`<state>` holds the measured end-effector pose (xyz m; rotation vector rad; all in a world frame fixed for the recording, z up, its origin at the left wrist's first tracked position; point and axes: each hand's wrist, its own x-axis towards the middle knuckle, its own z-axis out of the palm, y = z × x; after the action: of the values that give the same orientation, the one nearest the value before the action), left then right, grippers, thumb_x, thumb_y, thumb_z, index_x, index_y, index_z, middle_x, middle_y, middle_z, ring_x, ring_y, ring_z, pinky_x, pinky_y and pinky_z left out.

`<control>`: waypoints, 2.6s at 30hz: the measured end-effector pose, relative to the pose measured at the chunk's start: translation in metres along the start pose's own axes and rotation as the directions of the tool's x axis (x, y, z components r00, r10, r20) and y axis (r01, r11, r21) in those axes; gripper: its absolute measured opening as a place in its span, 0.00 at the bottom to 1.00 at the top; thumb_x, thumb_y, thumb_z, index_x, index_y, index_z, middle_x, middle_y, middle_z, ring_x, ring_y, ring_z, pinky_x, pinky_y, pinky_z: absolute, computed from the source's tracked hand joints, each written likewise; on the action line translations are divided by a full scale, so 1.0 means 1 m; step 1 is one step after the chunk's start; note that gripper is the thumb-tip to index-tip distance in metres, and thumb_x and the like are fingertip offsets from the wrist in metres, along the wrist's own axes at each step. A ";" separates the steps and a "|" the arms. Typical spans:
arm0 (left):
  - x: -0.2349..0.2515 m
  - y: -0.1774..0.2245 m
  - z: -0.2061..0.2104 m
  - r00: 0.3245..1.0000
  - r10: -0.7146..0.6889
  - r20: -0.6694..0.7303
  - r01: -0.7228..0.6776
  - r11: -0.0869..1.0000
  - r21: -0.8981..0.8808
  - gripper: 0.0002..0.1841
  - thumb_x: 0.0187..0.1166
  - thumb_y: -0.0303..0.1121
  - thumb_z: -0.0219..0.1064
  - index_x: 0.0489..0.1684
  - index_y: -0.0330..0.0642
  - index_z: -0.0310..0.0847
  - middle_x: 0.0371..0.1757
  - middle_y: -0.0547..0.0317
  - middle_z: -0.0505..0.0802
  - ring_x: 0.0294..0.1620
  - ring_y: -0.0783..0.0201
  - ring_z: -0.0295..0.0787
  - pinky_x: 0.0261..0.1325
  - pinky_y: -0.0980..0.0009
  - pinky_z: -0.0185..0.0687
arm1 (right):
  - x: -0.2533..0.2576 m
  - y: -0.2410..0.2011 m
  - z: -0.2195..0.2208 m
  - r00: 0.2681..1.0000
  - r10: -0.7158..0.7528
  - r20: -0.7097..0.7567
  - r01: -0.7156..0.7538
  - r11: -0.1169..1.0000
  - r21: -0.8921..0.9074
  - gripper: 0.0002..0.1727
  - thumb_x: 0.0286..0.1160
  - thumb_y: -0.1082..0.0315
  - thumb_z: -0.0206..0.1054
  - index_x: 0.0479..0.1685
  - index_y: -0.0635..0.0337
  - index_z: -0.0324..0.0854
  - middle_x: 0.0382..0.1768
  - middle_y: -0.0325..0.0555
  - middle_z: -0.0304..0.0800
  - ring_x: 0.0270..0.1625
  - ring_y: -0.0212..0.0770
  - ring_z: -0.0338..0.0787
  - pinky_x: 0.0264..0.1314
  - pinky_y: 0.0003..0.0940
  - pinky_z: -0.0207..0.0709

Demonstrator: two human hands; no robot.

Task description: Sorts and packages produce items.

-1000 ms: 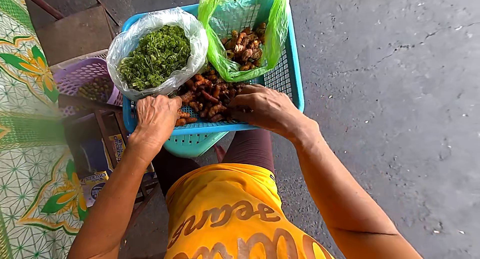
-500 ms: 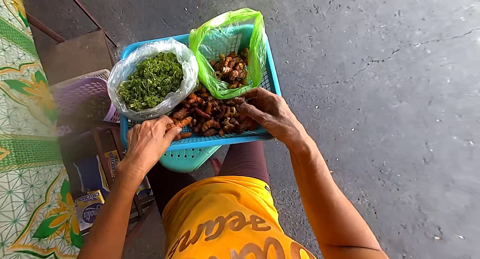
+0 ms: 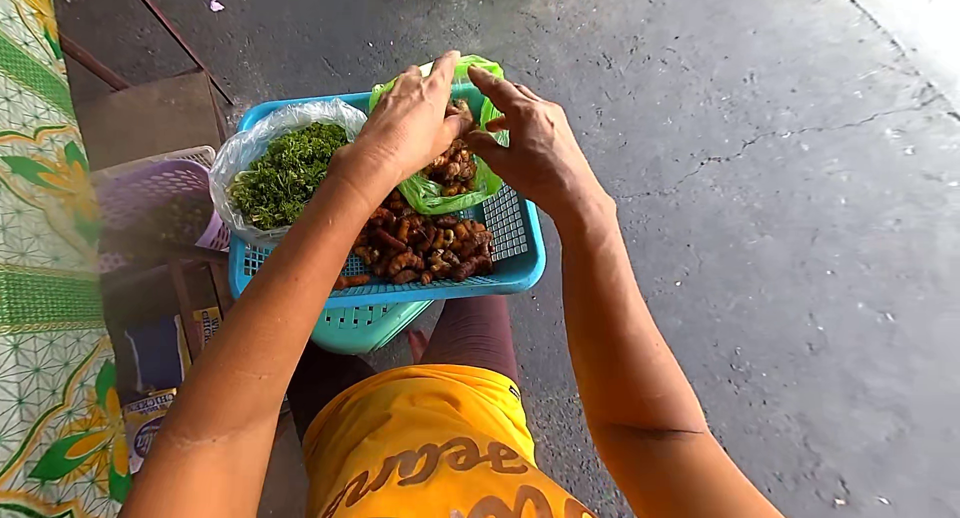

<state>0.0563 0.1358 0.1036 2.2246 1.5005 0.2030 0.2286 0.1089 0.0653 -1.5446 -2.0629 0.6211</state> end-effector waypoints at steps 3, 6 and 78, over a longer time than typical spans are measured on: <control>-0.011 -0.003 0.013 0.997 0.046 -0.057 -0.048 0.998 -0.028 0.35 0.88 0.41 0.63 0.93 0.41 0.56 0.87 0.32 0.68 0.86 0.40 0.68 0.85 0.49 0.65 | -0.018 0.014 0.010 0.999 -0.004 0.040 0.004 1.000 0.001 0.21 0.82 0.67 0.65 0.74 0.58 0.81 0.65 0.59 0.86 0.61 0.58 0.91 0.63 0.59 0.82; -0.040 -0.019 0.041 0.989 0.134 -0.060 -0.136 0.990 -0.042 0.20 0.87 0.35 0.62 0.75 0.40 0.80 0.69 0.41 0.86 0.68 0.46 0.85 0.70 0.49 0.80 | -0.046 0.025 0.032 0.980 -0.016 0.200 0.033 0.996 -0.083 0.08 0.79 0.68 0.68 0.46 0.58 0.93 0.46 0.56 0.93 0.48 0.60 0.92 0.47 0.67 0.82; -0.161 -0.108 0.063 0.970 -0.215 0.113 0.156 0.194 -0.968 0.10 0.85 0.23 0.61 0.56 0.36 0.84 0.46 0.53 0.97 0.42 0.64 0.98 0.36 0.70 0.95 | -0.057 -0.044 0.074 0.959 -0.258 0.118 0.242 0.961 0.131 0.20 0.77 0.61 0.74 0.65 0.59 0.85 0.61 0.54 0.87 0.56 0.50 0.90 0.53 0.49 0.86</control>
<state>-0.0762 0.0054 0.0195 0.9379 1.0721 0.8737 0.1639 0.0374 0.0289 -1.1804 -2.2335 0.7489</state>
